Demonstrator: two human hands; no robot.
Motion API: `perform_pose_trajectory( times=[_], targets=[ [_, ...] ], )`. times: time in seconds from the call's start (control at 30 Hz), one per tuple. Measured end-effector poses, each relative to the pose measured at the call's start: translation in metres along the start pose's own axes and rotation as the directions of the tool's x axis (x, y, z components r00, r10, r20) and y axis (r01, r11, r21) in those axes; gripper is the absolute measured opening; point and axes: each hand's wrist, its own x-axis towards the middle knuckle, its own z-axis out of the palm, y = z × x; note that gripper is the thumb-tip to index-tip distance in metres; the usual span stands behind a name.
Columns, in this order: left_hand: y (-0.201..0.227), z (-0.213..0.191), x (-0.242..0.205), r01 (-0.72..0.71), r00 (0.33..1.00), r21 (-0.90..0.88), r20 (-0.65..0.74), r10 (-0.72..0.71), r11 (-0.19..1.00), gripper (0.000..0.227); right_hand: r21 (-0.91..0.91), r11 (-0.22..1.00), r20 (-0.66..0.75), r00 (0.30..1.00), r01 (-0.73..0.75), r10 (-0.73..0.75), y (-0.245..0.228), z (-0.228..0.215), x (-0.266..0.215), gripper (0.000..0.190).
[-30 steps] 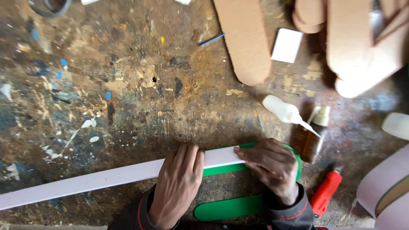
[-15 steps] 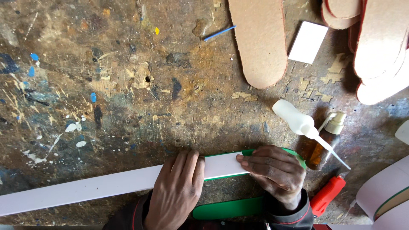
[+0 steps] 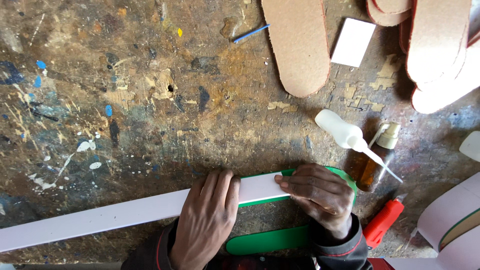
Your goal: The person applies glue from a bottle onto a green U-shaped object and presses a white strip along its edge. They continue to apply glue and smooth the strip down the length of the object, ensuring it adheres properly.
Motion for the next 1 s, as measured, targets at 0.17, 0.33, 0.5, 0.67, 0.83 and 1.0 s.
perform_pose_trajectory(
  times=[0.17,0.33,0.5,0.67,0.83,1.0],
  targets=[
    [0.001,0.004,-0.002,0.004,1.0,0.055,0.004,-0.004,0.998,0.002,-0.028,1.0,-0.038,0.999,0.013,-0.014,-0.003,0.001,0.003,0.019],
    [0.002,0.004,-0.003,0.009,0.999,0.064,-0.032,-0.007,0.998,0.004,-0.041,0.994,-0.236,0.966,0.104,-0.111,-0.006,-0.006,-0.002,0.024],
    [0.001,0.006,-0.005,-0.004,1.0,0.086,-0.008,0.005,0.996,0.004,-0.012,0.999,-0.257,0.966,0.039,-0.041,-0.002,-0.008,-0.005,0.024],
    [0.001,0.001,-0.002,-0.013,1.0,0.096,-0.003,0.013,0.995,0.005,-0.089,0.985,-0.127,0.979,0.147,-0.157,0.003,-0.006,0.002,0.015],
    [0.0,0.005,-0.004,-0.021,1.0,0.102,0.008,0.021,0.995,0.011,-0.144,0.979,-0.071,0.985,0.144,-0.155,0.003,-0.007,0.006,0.011],
    [0.0,0.002,0.0,-0.016,1.0,0.038,-0.007,0.016,0.999,0.009,-0.129,0.98,-0.057,0.985,0.153,-0.161,0.001,-0.007,0.012,0.021]
  ],
)
